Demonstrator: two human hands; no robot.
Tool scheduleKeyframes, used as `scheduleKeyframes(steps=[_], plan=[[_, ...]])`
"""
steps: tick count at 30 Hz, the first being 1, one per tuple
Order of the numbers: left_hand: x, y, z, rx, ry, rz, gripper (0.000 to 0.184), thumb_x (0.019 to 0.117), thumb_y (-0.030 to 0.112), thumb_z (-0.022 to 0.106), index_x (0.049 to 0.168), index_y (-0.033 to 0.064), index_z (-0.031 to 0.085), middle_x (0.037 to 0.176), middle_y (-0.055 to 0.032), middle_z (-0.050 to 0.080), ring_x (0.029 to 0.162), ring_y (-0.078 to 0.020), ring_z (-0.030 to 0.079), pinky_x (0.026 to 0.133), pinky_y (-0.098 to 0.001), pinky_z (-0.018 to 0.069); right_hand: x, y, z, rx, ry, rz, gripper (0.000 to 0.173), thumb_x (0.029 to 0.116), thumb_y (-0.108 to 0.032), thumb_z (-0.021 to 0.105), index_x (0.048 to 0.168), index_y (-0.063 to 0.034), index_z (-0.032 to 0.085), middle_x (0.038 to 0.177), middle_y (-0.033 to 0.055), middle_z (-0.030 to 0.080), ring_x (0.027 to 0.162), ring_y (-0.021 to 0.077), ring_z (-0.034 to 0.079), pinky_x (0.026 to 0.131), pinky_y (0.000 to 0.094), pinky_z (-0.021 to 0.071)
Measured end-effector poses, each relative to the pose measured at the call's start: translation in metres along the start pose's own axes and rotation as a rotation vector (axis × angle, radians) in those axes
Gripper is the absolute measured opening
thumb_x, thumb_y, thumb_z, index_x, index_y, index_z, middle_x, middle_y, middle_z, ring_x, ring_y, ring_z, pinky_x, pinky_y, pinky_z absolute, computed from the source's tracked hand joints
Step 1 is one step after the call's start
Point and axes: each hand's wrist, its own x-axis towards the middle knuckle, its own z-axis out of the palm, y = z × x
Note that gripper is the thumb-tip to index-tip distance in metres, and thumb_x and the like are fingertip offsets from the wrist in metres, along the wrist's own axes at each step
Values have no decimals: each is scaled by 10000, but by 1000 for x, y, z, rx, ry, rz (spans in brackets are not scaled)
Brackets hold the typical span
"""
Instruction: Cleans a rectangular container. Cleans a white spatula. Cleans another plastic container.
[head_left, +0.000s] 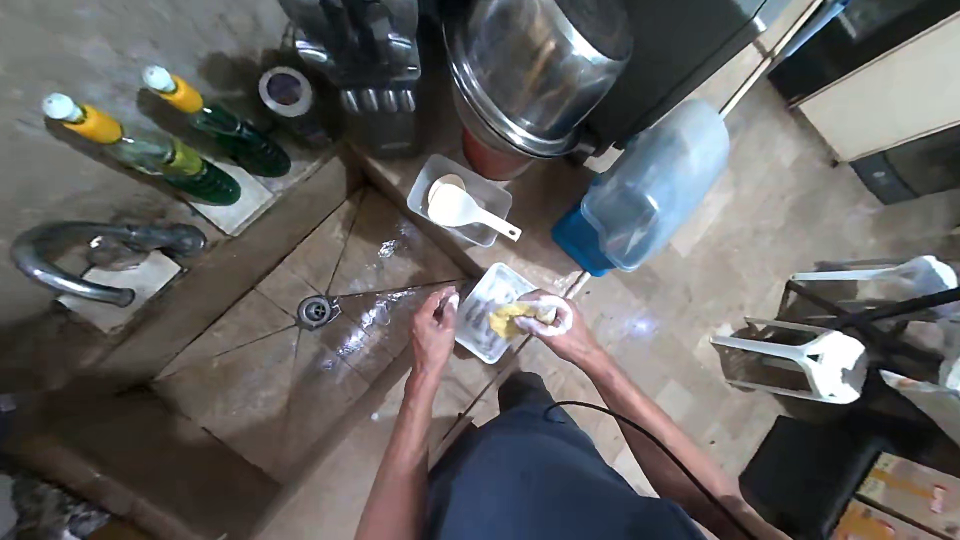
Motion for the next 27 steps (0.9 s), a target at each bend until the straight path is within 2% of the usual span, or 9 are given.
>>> scheduleKeyframes(steps=[3,7,10,13,16,19,22,24,27], plan=[[16,26,-1,-248,-59,-132,254,1066,158,547,1212,10,694,1098,-114,743,952,-177,728,892,-386,600,4,1,-3,131,86,13,273,888,-75,717,1155,-21,704,1136,72,722,942,156,716,839,353,627],[39,76,17,-873,-203,-383,374,1104,306,401,1378,129,583,1287,-43,647,889,-147,696,808,-338,605,15,5,-11,344,300,71,344,936,-170,660,1260,-57,636,1092,71,722,897,204,720,796,405,632],[71,96,43,-1111,-118,-527,403,1094,247,432,1465,91,454,1327,-101,568,963,-219,692,842,-388,615,23,11,-21,381,332,27,352,923,-221,686,1242,-77,642,1079,63,721,888,204,720,774,405,635],[95,106,59,-1138,-80,-613,447,1080,269,497,1510,162,443,1399,-105,534,1004,-245,687,814,-390,620,24,13,-28,417,308,43,320,918,-189,688,1210,-63,649,1052,72,726,868,212,724,763,407,638],[115,107,69,-1126,-98,-617,457,1081,239,483,1531,205,410,1453,-76,496,1015,-211,671,812,-367,604,23,18,-30,460,289,89,340,911,-177,695,1214,-36,633,1007,83,731,820,217,726,730,400,640],[131,103,79,-1100,-51,-648,440,1064,201,510,1499,188,446,1382,-74,539,961,-182,650,783,-343,583,23,20,-31,478,275,126,350,909,-153,692,1215,-4,612,966,92,733,776,216,727,706,388,642],[135,104,81,-993,1,-611,346,1061,152,505,1405,149,546,1191,-40,600,764,-104,600,647,-250,539,27,17,-36,470,261,122,353,923,-142,677,1243,-8,613,992,88,735,777,210,726,703,381,644],[126,108,76,-910,21,-557,311,1070,141,496,1359,137,610,1172,-28,627,699,-78,573,599,-221,508,31,10,-42,439,247,83,409,945,-133,637,1339,-35,592,1117,97,717,867,223,729,747,403,649],[96,113,60,-779,2,-394,311,1062,94,470,1308,127,657,1144,-23,662,634,-59,515,561,-222,462,43,0,-53,319,252,25,480,965,-186,606,1438,-116,555,1316,56,655,1098,189,680,909,415,603]])
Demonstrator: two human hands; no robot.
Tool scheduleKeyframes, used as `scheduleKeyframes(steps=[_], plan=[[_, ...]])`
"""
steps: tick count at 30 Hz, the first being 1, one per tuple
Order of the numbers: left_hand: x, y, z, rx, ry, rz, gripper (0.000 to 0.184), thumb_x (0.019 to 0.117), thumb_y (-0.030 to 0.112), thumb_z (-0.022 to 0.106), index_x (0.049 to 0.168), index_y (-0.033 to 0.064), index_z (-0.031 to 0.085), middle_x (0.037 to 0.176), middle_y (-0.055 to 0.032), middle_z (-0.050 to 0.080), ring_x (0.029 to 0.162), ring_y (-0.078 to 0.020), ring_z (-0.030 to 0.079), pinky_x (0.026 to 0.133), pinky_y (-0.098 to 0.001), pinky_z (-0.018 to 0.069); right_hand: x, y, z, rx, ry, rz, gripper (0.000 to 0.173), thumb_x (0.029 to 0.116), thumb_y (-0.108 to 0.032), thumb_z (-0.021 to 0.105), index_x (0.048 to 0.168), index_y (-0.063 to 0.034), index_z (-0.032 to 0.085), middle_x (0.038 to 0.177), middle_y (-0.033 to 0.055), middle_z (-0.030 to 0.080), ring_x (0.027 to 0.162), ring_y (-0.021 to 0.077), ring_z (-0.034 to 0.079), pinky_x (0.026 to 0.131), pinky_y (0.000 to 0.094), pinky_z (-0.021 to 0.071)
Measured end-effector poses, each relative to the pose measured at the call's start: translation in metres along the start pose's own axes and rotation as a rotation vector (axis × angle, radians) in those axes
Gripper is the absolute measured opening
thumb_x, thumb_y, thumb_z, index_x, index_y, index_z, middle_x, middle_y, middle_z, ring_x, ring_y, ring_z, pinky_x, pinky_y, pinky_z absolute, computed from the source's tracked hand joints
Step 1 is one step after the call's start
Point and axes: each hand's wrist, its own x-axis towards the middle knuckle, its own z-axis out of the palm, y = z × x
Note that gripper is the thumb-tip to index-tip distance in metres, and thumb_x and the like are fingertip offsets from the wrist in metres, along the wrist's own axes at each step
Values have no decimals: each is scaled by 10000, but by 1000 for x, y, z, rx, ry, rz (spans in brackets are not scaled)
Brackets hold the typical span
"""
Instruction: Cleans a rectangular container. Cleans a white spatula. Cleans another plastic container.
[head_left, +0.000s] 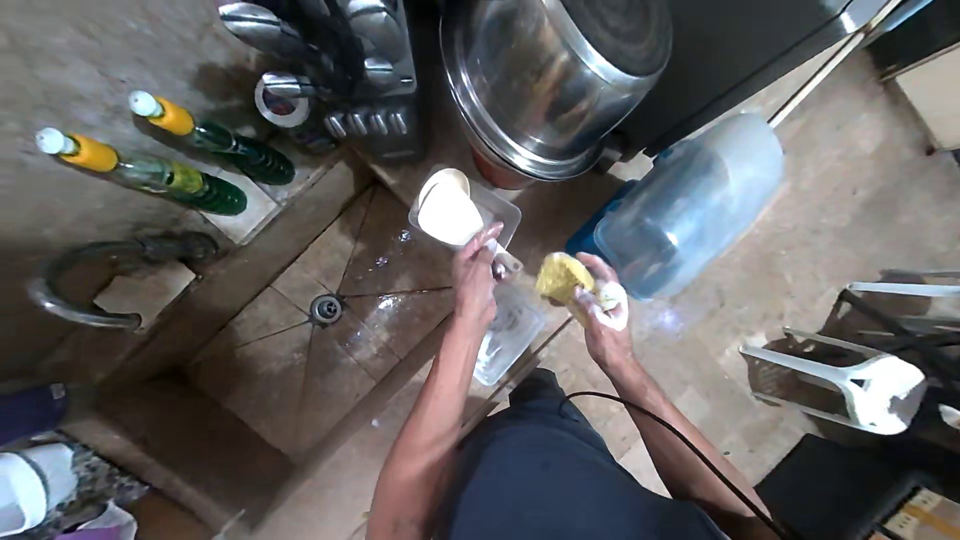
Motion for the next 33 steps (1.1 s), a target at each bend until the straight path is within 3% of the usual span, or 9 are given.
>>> scheduleKeyframes(steps=[4,8,12,15,20,23,26,29,33], plan=[[-47,4,-37,248,-61,155,342,1075,91,439,1314,181,667,868,-14,617,522,-53,444,479,-199,416,18,-15,28,193,-35,52,488,987,-85,549,1472,-110,499,1414,90,578,1188,248,645,965,478,592],[-68,11,-75,460,-11,287,309,1058,51,446,1232,128,690,1016,-35,681,567,-78,509,509,-248,460,25,-33,88,239,-211,221,524,1004,-149,545,1518,-201,460,1442,32,568,1226,180,595,989,410,540],[-84,17,-111,674,96,410,248,1049,89,514,1247,61,662,1212,-115,691,984,-196,690,867,-407,589,8,-44,139,293,-555,306,503,1061,-313,436,1552,-205,429,1421,18,588,1228,137,586,1017,372,513],[-93,28,-148,722,228,409,238,1045,110,528,1224,40,669,1165,-139,705,1042,-244,697,922,-468,585,-3,-38,177,418,-785,232,575,1043,-354,431,1565,-114,419,1512,60,532,1355,186,523,1125,413,453],[-121,37,-207,664,234,334,283,1036,119,531,1305,54,587,993,-172,700,831,-288,696,757,-507,595,-29,-4,232,79,-795,155,764,958,-234,661,1626,-232,293,1520,16,517,1309,156,568,1060,383,525],[-139,37,-236,669,198,335,321,1029,131,561,1339,52,542,939,-185,697,787,-305,697,731,-513,594,-53,18,264,-20,-782,135,661,1010,-277,582,1606,-155,323,1538,28,497,1341,122,534,1102,346,484],[-154,33,-267,650,251,327,336,1030,162,542,1354,73,526,941,-175,693,791,-302,695,716,-515,596,-73,26,286,424,-891,252,682,1009,-569,501,1558,-173,414,1441,32,580,1284,158,571,1065,393,502],[-167,32,-285,623,292,329,341,1037,188,527,1366,99,514,907,-174,682,738,-304,675,666,-513,582,-89,31,303,744,-856,401,504,1031,-463,392,1389,-156,567,1305,59,646,1192,186,616,1011,422,526],[-185,32,-296,528,253,345,328,1059,209,504,1381,151,502,988,-172,679,763,-297,675,660,-487,583,-115,39,328,776,-779,482,399,930,-377,682,1277,-187,628,1152,21,700,1030,143,680,886,375,591]])
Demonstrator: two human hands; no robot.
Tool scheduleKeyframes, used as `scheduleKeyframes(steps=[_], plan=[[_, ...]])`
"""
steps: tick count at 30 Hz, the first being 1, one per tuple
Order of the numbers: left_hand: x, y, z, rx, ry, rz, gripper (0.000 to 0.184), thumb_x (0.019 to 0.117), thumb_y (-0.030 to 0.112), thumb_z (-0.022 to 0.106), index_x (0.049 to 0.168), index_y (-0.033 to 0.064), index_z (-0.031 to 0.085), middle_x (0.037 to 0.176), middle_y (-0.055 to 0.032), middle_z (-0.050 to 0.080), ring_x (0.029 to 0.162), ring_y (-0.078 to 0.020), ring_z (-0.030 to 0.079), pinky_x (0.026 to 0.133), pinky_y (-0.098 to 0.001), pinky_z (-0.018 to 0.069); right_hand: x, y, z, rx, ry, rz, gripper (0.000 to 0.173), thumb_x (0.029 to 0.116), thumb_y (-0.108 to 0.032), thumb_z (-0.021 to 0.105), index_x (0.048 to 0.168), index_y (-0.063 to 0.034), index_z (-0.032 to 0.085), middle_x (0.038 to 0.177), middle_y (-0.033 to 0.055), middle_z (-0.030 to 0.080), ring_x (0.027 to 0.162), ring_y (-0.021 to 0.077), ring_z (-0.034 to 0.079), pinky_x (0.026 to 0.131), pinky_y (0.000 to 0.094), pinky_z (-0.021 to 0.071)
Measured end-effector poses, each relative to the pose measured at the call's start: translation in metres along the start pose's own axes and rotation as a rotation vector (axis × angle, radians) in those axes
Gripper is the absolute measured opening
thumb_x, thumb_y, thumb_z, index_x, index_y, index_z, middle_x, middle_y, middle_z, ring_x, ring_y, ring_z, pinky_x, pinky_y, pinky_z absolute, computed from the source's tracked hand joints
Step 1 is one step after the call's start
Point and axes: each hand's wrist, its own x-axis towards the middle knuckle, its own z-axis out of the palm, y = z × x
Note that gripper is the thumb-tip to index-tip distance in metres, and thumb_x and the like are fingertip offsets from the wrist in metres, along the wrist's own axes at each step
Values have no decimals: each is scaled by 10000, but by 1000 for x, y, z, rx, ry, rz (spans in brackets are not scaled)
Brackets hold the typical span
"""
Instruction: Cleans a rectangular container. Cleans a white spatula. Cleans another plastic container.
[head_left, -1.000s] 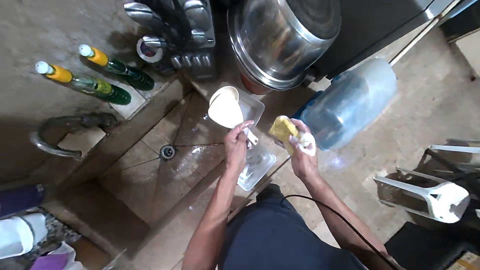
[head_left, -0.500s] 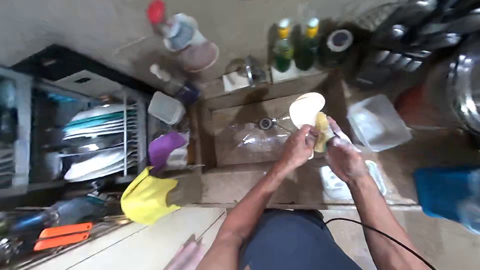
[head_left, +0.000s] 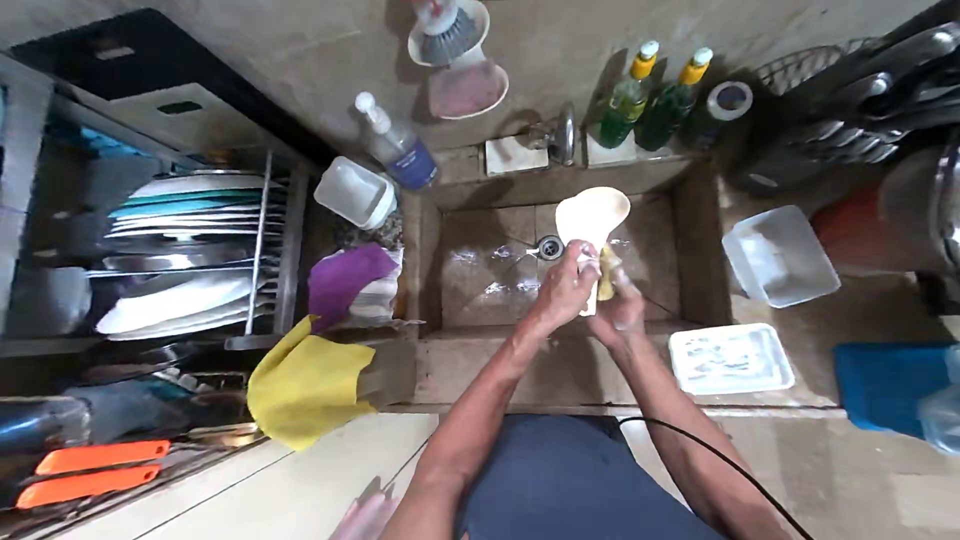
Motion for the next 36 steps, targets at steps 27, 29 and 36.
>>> scheduleKeyframes(steps=[27,29,36], plan=[[40,-11,37,-513,263,-137,564,932,260,759,1369,-5,518,1185,-135,686,1069,-201,686,950,-411,586,-8,-29,17,-346,304,-21,309,960,-43,650,1258,-30,568,995,94,672,805,158,663,712,344,593],[49,-6,38,-531,243,-135,467,986,272,693,1327,-14,552,1149,-129,703,1045,-198,700,943,-410,594,-8,-36,15,-360,314,-19,339,960,-52,669,1281,-27,562,1041,112,677,859,183,679,762,372,605],[44,-9,64,-598,268,-52,378,1056,266,577,1313,-7,544,1133,-109,701,1034,-182,700,941,-389,593,-18,-49,0,-511,464,-27,352,946,-82,701,1276,-26,592,1035,105,662,781,150,637,680,313,572]])
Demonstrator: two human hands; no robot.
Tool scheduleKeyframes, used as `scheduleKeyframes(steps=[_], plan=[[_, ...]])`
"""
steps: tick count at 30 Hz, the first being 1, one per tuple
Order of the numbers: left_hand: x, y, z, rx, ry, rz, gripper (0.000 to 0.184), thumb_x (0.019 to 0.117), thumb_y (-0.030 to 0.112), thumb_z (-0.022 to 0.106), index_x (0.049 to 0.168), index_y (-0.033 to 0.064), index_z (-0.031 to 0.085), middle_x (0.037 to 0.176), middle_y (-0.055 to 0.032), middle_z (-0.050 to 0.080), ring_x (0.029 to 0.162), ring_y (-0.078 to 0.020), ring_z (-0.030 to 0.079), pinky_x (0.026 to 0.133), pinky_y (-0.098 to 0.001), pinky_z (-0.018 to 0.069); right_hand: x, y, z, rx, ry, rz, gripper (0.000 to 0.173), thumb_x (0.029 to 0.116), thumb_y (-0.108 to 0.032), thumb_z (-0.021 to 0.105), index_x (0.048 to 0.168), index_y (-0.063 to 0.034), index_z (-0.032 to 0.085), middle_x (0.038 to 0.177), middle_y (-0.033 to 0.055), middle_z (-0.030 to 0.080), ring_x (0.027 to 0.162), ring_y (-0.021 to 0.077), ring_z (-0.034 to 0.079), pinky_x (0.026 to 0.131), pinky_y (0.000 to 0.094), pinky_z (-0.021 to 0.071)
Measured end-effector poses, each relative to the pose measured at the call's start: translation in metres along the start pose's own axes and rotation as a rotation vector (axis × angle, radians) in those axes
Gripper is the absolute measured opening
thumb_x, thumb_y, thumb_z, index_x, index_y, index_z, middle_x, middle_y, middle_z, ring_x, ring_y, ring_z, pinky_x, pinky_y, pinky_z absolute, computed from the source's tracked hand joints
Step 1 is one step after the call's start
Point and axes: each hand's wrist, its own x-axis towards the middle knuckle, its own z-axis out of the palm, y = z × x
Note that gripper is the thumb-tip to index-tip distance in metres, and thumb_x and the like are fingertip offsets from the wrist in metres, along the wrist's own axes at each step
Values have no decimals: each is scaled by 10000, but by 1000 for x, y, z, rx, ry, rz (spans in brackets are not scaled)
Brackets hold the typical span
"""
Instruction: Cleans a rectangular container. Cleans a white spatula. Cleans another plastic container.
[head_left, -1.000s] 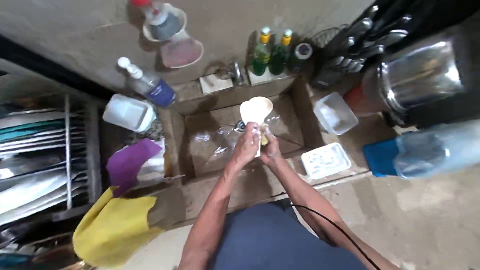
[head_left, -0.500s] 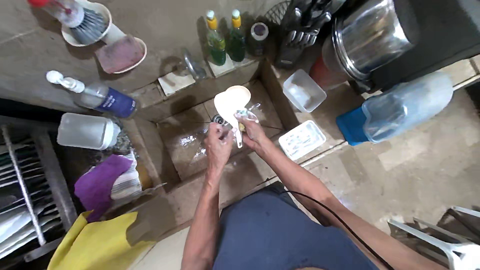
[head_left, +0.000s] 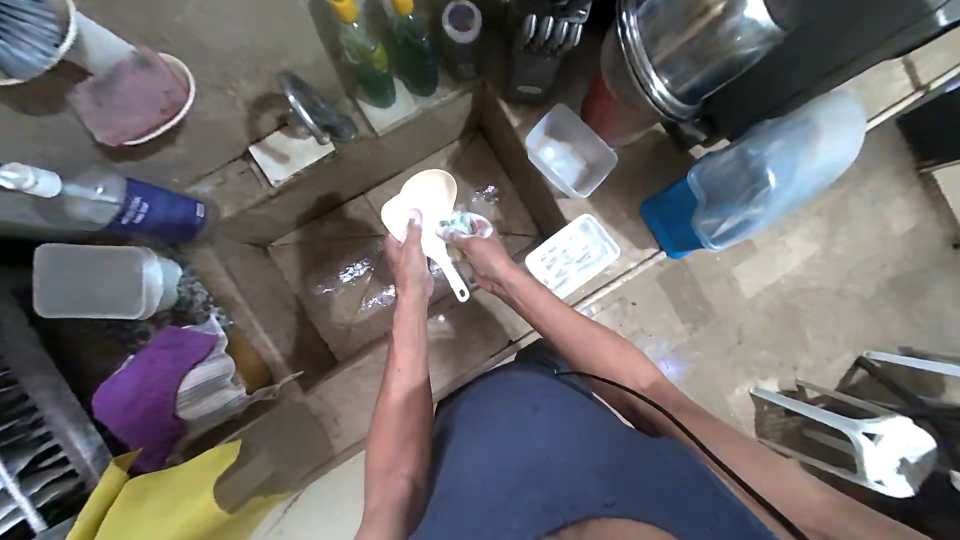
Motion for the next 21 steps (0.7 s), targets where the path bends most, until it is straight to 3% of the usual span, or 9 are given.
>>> scheduleKeyframes(steps=[1,4,9,11,14,16,18,21], plan=[[0,-3,2,13,36,12,394,1056,279,577,1318,-12,537,1139,-115,696,1035,-183,698,941,-390,591,0,1,-1,21,14,18,366,950,-83,699,1292,-28,581,1036,108,663,785,155,639,688,318,574],[0,-10,3,1,50,38,484,1055,258,586,1437,-1,439,1248,-132,654,1111,-201,676,979,-409,582,0,4,-7,92,30,67,348,972,-87,670,1295,-30,554,902,113,655,638,159,614,559,300,551],[-2,-10,-1,-140,-140,21,415,1040,237,604,1380,36,476,1185,-104,681,1083,-221,687,973,-451,582,-6,-5,-20,-15,-12,170,372,1000,-121,640,1350,-46,539,937,137,667,598,171,624,517,306,562],[-2,-4,3,-195,-154,-2,420,1061,246,563,1410,44,446,1223,-120,666,1120,-259,676,982,-493,578,-4,-21,-36,-139,35,104,411,998,-157,650,1382,-67,534,1004,136,678,655,179,645,556,324,577],[2,1,2,-280,-142,-79,424,1096,248,475,1453,38,380,1302,-212,642,1171,-392,666,941,-593,589,20,-55,-99,-502,196,-88,522,968,-208,692,1447,-85,522,1175,179,680,871,255,702,729,438,615],[0,3,6,-287,-143,-129,395,1107,230,437,1451,40,394,1313,-212,641,1161,-388,675,920,-576,603,43,-83,-151,-724,277,-113,544,976,-282,681,1456,-94,510,1208,200,672,906,304,714,759,500,621],[-3,-3,13,-300,-158,-169,376,1108,232,426,1432,42,417,1291,-201,648,1134,-373,682,902,-562,607,64,-104,-191,-885,341,-69,496,979,-367,655,1393,-109,564,1126,177,693,840,291,711,723,503,605],[-5,-17,34,-338,-175,-256,380,1114,272,409,1426,56,429,1258,-197,666,1088,-351,703,852,-517,624,90,-122,-220,-1131,337,-55,486,970,-396,644,1348,-94,604,1202,188,687,1037,342,694,884,589,558]])
